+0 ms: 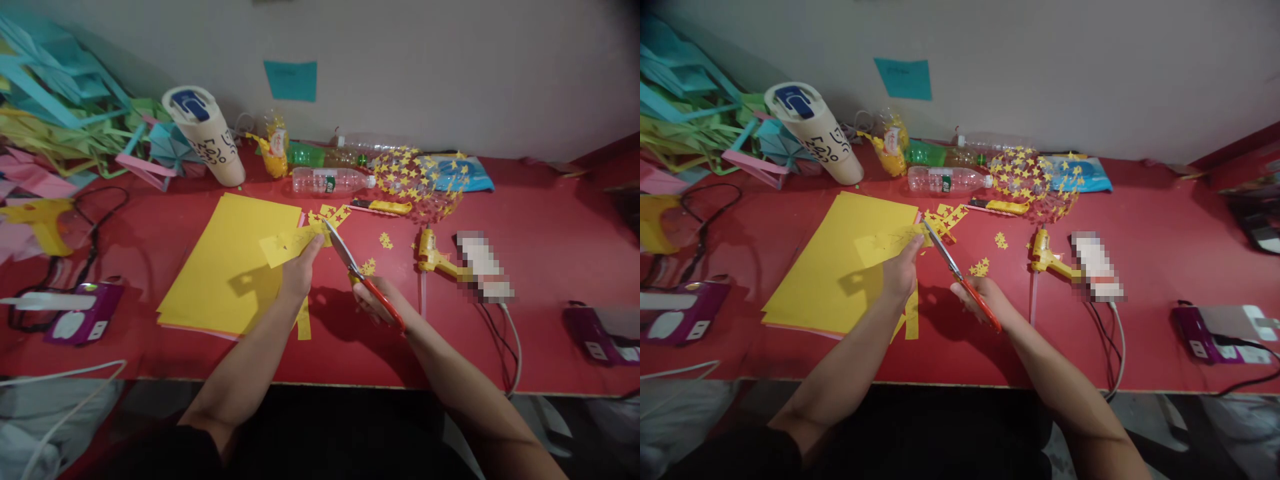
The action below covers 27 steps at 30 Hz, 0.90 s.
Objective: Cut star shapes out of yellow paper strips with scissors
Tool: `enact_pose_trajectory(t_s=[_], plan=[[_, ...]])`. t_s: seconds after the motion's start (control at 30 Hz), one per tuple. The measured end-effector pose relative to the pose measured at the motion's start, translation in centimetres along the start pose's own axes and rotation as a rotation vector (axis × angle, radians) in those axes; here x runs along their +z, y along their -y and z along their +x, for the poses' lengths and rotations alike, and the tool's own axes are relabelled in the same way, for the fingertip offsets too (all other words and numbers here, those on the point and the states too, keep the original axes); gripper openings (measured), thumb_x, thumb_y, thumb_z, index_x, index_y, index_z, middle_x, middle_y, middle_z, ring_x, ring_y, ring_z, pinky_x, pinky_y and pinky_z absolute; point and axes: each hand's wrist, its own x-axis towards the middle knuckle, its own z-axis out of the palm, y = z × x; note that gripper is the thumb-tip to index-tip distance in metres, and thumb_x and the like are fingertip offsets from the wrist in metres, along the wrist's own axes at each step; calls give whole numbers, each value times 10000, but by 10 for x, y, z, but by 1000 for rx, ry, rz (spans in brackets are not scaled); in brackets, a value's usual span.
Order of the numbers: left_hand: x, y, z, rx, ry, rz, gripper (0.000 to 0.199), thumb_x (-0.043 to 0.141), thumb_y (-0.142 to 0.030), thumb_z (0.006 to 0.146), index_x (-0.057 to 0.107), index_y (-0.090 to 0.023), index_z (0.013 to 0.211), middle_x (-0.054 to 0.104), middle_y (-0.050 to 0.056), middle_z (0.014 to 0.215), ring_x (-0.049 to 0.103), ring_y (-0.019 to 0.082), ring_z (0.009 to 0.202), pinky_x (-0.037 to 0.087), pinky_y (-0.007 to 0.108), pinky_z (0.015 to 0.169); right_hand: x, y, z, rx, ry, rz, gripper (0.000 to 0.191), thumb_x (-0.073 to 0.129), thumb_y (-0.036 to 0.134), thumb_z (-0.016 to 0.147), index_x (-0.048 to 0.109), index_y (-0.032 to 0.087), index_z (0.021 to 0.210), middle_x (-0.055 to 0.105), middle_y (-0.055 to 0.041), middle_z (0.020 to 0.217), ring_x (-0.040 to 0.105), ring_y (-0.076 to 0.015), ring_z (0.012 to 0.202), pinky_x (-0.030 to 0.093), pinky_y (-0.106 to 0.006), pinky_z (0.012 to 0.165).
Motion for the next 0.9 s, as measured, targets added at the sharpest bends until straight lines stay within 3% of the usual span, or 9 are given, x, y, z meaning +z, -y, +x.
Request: enact_pose_trajectory(t_s=[0.07,0.17,0.37,0.63,0.9], plan=[[3,-5,0,7,-44,-19,211,718,-355,698,704,-167,793,727,42,930,659,187,994,464,366,990,-1,1,0,-4,-2,-19,406,540,552,750,389,222,568,359,89,386,352,-62,286,300,-206,321],[5,-11,3,43,-10,-60,151,696,-302,711,659,-157,692,697,13,719,672,148,776,521,323,843,-4,1,2,-25,-18,-44,449,582,587,715,388,217,547,381,76,409,377,-67,323,311,-213,350],[3,-18,11,148,46,-149,107,653,-238,751,584,-196,820,640,-43,677,573,68,532,503,247,621,-9,-5,7,-63,14,-101,539,612,686,664,398,207,538,415,53,459,451,-89,408,352,-218,399],[0,-21,15,92,105,-156,99,680,-239,739,603,-181,765,618,-32,652,537,51,551,444,201,558,-9,-8,8,-26,22,-114,556,611,712,646,405,204,552,423,56,459,417,-74,376,320,-201,361],[-3,-20,13,135,185,56,90,569,-283,834,605,-204,813,613,-11,636,546,88,562,442,241,544,-10,-7,8,-49,2,-85,555,621,706,645,405,208,533,424,49,437,433,-89,378,342,-216,369]])
